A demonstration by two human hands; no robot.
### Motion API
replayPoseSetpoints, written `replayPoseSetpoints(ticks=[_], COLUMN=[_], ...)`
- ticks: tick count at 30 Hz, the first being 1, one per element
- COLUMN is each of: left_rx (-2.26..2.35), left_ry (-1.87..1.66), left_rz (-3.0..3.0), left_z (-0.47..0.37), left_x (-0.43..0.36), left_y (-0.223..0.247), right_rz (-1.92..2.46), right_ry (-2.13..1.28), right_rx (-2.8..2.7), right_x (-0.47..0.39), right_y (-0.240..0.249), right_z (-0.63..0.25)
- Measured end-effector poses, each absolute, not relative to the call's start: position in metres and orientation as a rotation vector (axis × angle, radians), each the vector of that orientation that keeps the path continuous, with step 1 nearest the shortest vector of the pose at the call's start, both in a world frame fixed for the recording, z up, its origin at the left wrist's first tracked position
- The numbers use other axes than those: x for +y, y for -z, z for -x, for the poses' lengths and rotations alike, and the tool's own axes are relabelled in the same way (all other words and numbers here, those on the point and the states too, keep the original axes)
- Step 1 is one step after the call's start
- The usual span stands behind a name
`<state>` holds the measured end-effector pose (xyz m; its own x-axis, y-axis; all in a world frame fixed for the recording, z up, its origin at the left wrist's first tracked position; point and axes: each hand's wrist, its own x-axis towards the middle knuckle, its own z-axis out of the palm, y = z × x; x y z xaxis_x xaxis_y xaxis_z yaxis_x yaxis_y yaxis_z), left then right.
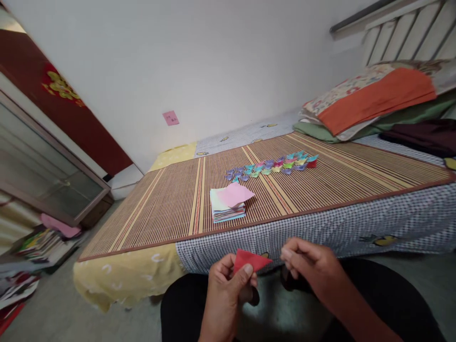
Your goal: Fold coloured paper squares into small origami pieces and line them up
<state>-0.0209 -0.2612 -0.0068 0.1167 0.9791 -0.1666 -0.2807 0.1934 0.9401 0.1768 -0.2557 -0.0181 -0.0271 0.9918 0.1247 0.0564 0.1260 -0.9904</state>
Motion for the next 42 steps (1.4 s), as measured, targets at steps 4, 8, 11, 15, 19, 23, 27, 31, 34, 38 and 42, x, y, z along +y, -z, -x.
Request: replayPoseSetpoints(ticks=[4, 8, 11, 15, 19, 23, 27, 31, 34, 38, 42], left_rx=[1.109, 1.146, 1.156, 1.108, 1.088, 1.079, 1.119, 1.100, 1.032, 1.136, 1.176], left_ry=[-1.064, -0.993, -1.025, -1.096, -1.120, -1.093, -1.141, -1.194, -1.158, -1.203, -1.305], left_rz=[-1.034, -1.144, -1.101, -1.007, -1.028, -1.210, -1.206, -1.024, -0.975, -0.994, -0.911], left_z=[0.019, 0.012, 0.011, 0.014, 0.014, 0.013, 0.018, 0.020, 0.012, 0.001, 0.002], left_x=[-0.261, -0.263, -0.265, -0.268, -0.272, -0.277, -0.277, -0.275, -0.276, -0.280, -0.280], left_y=[0.005, 0.005, 0.012, 0.025, 0.024, 0.011, 0.006, 0.014, 0.025, 0.029, 0.020], right_rz=[1.132, 1.047, 1.038, 1.002, 0.904, 0.886, 0.902, 0.955, 0.957, 0.930, 0.966], right_ry=[-1.146, -1.113, -1.080, -1.194, -1.443, -1.443, -1.414, -1.400, -1.436, -1.490, -1.414], right_rx=[-1.380, -1.526, -1.504, -1.390, -1.246, -1.245, -1.254, -1.179, -1.126, -1.126, -1.297], right_x=[-0.252, -0.257, -0.259, -0.257, -0.256, -0.257, -0.255, -0.254, -0.255, -0.258, -0.262], right_y=[0.014, 0.005, 0.004, 0.011, 0.020, 0.027, 0.027, 0.023, 0.020, 0.017, 0.020], right_z=[-0.174, -0.151, -0.144, -0.145, -0.146, -0.150, -0.155, -0.151, -0.141, -0.135, -0.139])
